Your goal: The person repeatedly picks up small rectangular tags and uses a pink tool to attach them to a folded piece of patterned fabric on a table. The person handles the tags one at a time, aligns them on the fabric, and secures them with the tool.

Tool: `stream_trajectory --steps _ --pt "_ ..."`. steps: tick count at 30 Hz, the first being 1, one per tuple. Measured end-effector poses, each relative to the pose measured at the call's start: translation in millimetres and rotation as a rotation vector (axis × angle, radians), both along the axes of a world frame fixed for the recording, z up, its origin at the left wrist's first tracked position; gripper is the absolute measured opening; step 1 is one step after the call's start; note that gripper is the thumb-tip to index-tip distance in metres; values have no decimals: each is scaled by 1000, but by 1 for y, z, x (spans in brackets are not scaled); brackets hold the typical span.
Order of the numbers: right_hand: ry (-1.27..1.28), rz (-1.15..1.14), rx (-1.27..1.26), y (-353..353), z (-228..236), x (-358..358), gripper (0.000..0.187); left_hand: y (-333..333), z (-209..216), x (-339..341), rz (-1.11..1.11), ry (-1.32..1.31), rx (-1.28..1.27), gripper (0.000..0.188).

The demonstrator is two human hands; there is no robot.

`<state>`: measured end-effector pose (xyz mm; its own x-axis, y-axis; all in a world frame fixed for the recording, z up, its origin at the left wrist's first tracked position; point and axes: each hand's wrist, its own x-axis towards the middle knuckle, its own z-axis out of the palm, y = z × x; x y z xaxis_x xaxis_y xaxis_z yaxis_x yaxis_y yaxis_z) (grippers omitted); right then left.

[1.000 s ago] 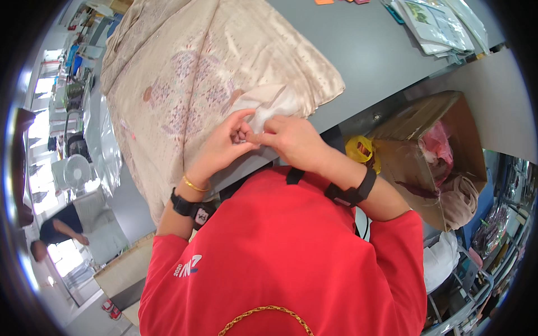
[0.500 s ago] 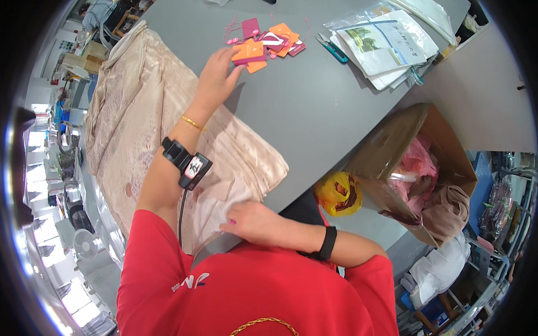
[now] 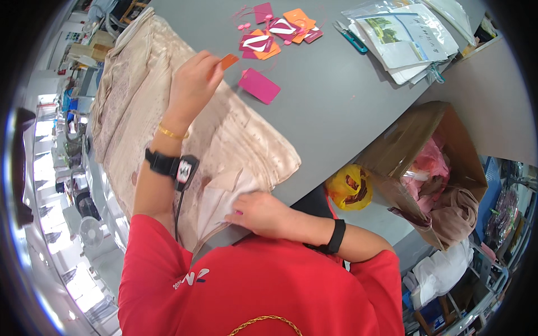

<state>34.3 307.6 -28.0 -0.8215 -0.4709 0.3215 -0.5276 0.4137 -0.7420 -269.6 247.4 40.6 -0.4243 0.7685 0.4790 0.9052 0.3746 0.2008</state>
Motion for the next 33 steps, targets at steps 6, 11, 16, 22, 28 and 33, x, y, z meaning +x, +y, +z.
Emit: stream_trajectory --steps 6,11,16,22,28,33 --pt "35 -44 54 -2 7 3 31 -142 42 105 192 -186 -170 10" --pt "51 -50 124 -3 13 3 35 -230 35 179 265 -387 -326 16" --pt "49 -68 119 -6 19 3 30 -240 17 181 327 -406 -72 12" --pt "29 -108 126 -8 24 4 25 -156 -28 130 160 -171 -3 16" --pt "41 -123 95 -8 18 6 22 -143 -34 106 263 -811 17 16" --pt "22 -127 68 -8 15 5 23 -191 -5 135 282 -1184 247 11"
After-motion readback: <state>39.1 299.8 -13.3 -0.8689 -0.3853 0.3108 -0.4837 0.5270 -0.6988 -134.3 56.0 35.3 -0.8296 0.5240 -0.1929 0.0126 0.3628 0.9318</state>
